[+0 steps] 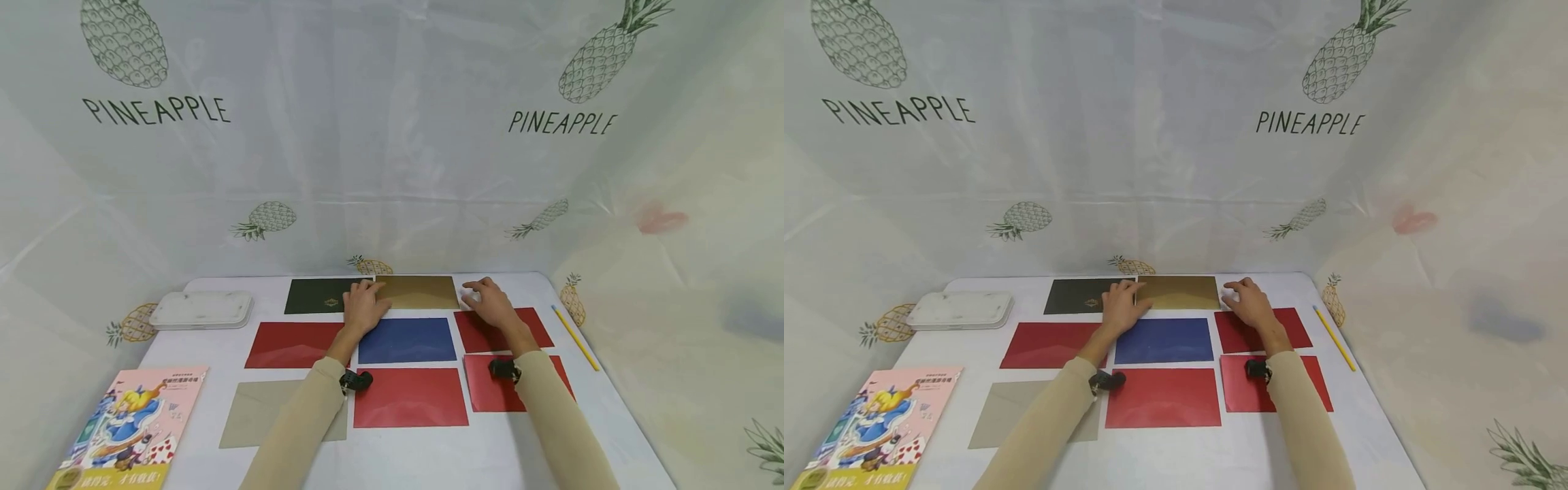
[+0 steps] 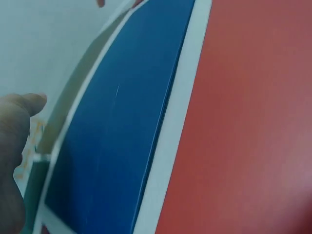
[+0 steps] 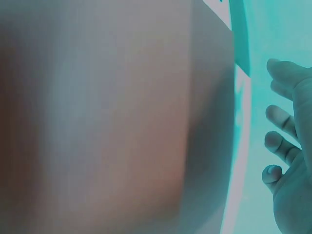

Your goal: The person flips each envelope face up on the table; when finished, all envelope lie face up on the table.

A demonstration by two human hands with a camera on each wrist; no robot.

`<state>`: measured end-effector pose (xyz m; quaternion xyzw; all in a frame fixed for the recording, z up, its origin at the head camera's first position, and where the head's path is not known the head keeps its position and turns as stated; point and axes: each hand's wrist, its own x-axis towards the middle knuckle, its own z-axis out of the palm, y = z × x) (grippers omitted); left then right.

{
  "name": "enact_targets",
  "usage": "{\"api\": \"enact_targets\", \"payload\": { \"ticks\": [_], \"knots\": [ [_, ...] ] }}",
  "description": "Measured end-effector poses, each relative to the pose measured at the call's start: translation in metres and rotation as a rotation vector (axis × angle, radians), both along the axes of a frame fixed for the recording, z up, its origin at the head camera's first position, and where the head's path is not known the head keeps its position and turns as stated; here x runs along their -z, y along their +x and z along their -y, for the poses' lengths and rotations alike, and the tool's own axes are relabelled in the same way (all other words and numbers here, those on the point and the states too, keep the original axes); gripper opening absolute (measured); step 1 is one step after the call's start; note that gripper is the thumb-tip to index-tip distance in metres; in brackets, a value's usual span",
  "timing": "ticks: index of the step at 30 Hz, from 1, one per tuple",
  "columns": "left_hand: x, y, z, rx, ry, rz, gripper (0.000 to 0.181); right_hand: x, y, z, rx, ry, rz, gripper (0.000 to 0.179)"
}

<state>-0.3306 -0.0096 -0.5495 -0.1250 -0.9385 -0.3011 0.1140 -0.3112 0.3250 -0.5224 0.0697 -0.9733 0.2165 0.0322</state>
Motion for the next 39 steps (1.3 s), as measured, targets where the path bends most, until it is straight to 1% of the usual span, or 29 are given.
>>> {"api": "enact_targets", "payload": {
  "ticks": [3, 6, 8, 10, 13, 17, 20, 24, 28, 31, 39],
  "knots": [
    [-0.007, 0.005, -0.014, 0.073, -0.01, -0.003, 0.048, -0.006, 0.011, -0.013, -0.008, -0.027, -0.024, 0.045],
    [-0.013, 0.013, -0.031, 0.149, -0.055, -0.01, 0.047, -0.008, 0.027, -0.031, -0.022, -0.051, -0.052, 0.045],
    [-0.015, 0.018, -0.042, 0.195, -0.088, -0.029, 0.047, -0.007, 0.038, -0.044, -0.028, -0.055, -0.069, 0.044],
    [-0.015, 0.023, -0.054, 0.235, -0.131, -0.05, 0.046, -0.006, 0.05, -0.058, -0.021, -0.059, -0.067, 0.044],
    [-0.013, 0.03, -0.072, 0.289, -0.177, -0.056, 0.047, -0.006, 0.068, -0.079, -0.001, -0.048, -0.049, 0.044],
    [-0.009, 0.037, -0.092, 0.35, -0.207, -0.034, 0.05, -0.006, 0.091, -0.103, 0.044, -0.01, -0.005, 0.044],
    [-0.007, 0.04, -0.103, 0.36, -0.228, -0.029, 0.05, -0.005, 0.104, -0.114, 0.075, 0.016, 0.023, 0.045],
    [-0.005, 0.041, -0.114, 0.337, -0.28, -0.017, 0.051, -0.002, 0.114, -0.122, 0.1, 0.026, 0.063, 0.047],
    [-0.002, 0.042, -0.118, 0.327, -0.322, 0.019, 0.053, 0.001, 0.116, -0.122, 0.123, 0.043, 0.108, 0.049],
    [-0.001, 0.043, -0.122, 0.328, -0.326, 0.031, 0.052, 0.003, 0.117, -0.123, 0.136, 0.049, 0.12, 0.05],
    [-0.004, 0.046, -0.132, 0.317, -0.335, 0.032, 0.049, 0.004, 0.12, -0.126, 0.123, 0.042, 0.1, 0.047]
  ]
}}
